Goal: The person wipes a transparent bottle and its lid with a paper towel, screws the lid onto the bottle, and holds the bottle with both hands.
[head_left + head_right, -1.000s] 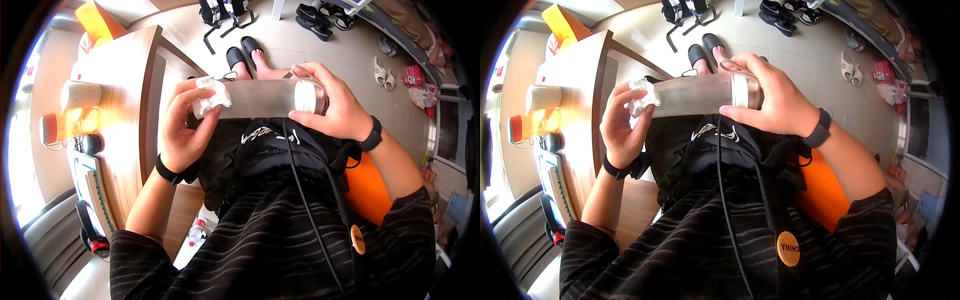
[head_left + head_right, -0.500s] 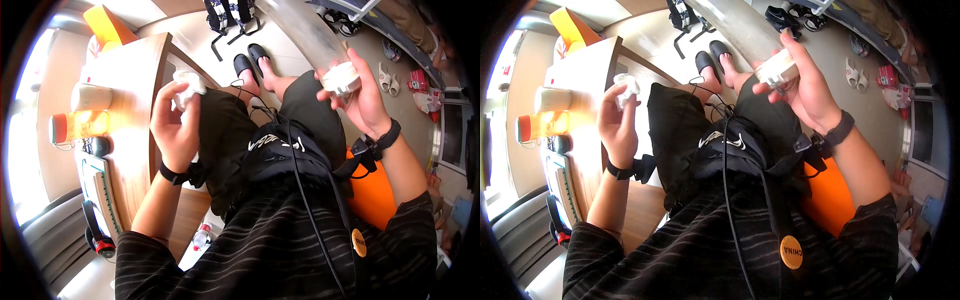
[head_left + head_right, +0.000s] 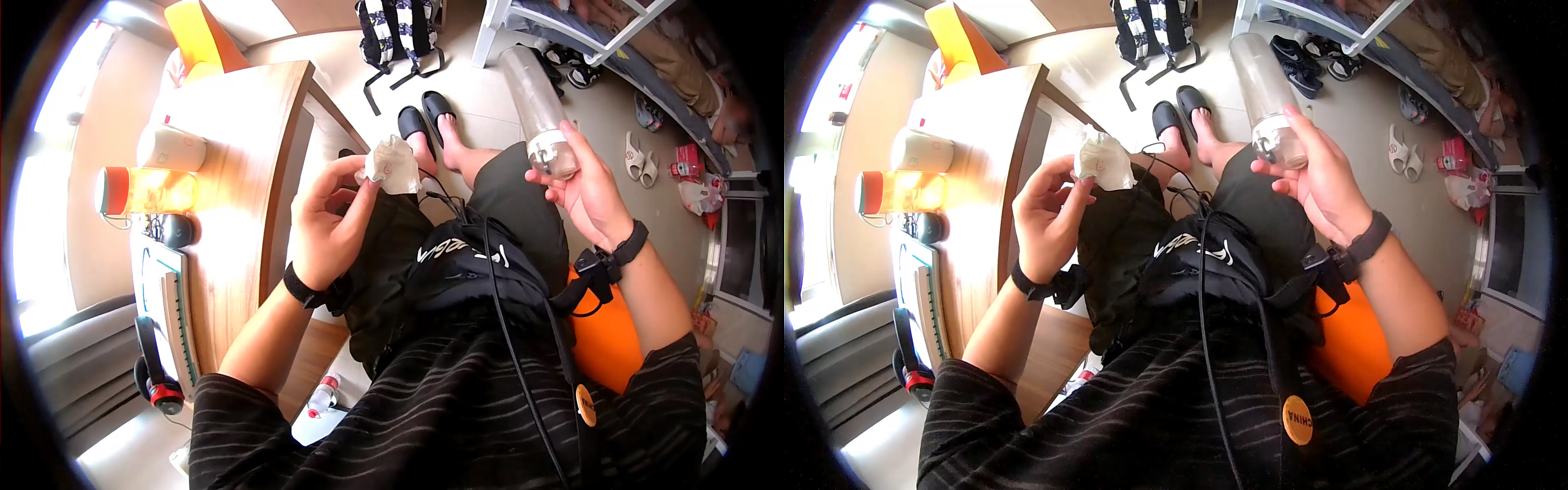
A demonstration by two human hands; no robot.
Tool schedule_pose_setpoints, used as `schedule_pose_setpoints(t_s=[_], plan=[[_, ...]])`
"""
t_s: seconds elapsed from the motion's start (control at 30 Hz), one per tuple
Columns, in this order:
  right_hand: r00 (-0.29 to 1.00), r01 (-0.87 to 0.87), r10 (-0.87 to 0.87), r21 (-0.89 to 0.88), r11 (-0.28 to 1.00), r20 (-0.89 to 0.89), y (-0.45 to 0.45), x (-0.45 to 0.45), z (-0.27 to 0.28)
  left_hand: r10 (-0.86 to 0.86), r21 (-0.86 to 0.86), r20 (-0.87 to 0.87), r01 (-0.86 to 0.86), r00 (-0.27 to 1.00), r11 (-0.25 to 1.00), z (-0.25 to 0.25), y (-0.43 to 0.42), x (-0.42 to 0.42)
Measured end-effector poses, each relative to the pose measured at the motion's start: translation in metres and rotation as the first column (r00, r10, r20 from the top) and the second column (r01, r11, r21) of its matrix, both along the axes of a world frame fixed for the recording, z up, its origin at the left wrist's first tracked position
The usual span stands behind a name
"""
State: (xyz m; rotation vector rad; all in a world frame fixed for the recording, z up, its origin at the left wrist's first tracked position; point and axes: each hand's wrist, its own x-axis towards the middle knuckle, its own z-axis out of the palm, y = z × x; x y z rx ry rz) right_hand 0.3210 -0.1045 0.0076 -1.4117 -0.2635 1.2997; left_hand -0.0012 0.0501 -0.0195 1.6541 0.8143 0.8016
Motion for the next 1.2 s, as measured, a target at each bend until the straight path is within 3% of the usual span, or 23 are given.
schedule_pose_setpoints(t_s=[0.1,0.2,0.23,0.27,0.33,0.4,0.47,0.53,0.63,0.67,0.73,0.8,0.93,1.0,1.07,1.2], plan=[[0.992,0.005,-0.014,0.071,0.997,0.127,-0.003,-0.007,-0.007,-0.024,-0.023,0.018,0.025,1.000,0.999,-0.003,0.000,-0.001],[0.880,-0.270,0.194,0.120,0.955,0.433,-0.013,-0.027,-0.010,-0.028,0.031,-0.019,0.029,0.999,0.999,-0.001,-0.003,0.001],[0.747,-0.493,0.313,0.171,0.853,0.587,-0.012,-0.031,-0.007,-0.030,0.071,-0.058,0.034,0.998,0.997,0.000,-0.003,0.000],[0.704,-0.605,0.489,0.075,0.793,0.515,-0.016,-0.031,0.006,-0.030,0.111,-0.097,0.041,0.995,0.993,0.001,-0.003,-0.003],[0.762,-0.567,0.444,0.153,0.810,0.472,-0.016,-0.034,0.007,-0.016,0.158,-0.136,0.037,0.991,0.987,0.002,-0.001,-0.004],[0.863,-0.462,0.398,0.168,0.871,0.312,-0.014,-0.026,0.008,0.010,0.174,-0.135,0.014,0.991,0.985,0.002,0.001,-0.002],[0.910,-0.301,0.221,0.193,0.934,0.351,-0.009,-0.013,-0.011,0.035,0.182,-0.065,-0.023,0.997,0.983,0.000,0.000,0.002],[0.960,-0.216,0.203,0.048,0.975,0.191,-0.009,-0.007,-0.002,0.036,0.166,-0.051,-0.028,0.998,0.986,0.001,0.000,0.003],[0.953,-0.137,0.133,-0.006,0.991,0.272,-0.012,-0.020,-0.017,0.007,0.135,-0.104,0.007,0.995,0.991,0.004,-0.003,-0.001],[0.949,-0.167,0.146,0.053,0.984,0.278,-0.017,-0.027,-0.021,0.000,0.149,-0.112,0.017,0.994,0.989,0.004,-0.003,-0.001],[0.853,-0.390,0.305,0.128,0.912,0.424,-0.022,-0.039,-0.017,-0.015,0.177,-0.110,0.035,0.994,0.984,0.001,-0.001,0.000],[0.813,-0.543,0.440,0.228,0.808,0.381,-0.018,-0.046,0.002,-0.025,0.205,-0.100,0.045,0.995,0.978,-0.004,0.001,-0.002],[0.907,-0.401,0.360,0.186,0.897,0.219,-0.016,-0.033,0.006,-0.013,0.228,-0.089,0.033,0.996,0.973,0.001,0.000,-0.003],[0.900,-0.349,0.287,0.148,0.925,0.329,-0.011,-0.025,-0.004,-0.020,0.217,-0.075,0.036,0.997,0.976,0.001,0.001,-0.002],[0.946,-0.243,0.211,0.112,0.963,0.246,-0.011,-0.026,-0.006,-0.008,0.227,-0.040,0.017,0.999,0.974,-0.003,0.001,0.001],[0.941,-0.245,0.191,0.172,0.954,0.279,-0.017,-0.042,-0.004,0.008,0.245,-0.048,0.004,0.999,0.970,-0.002,0.000,0.001]])
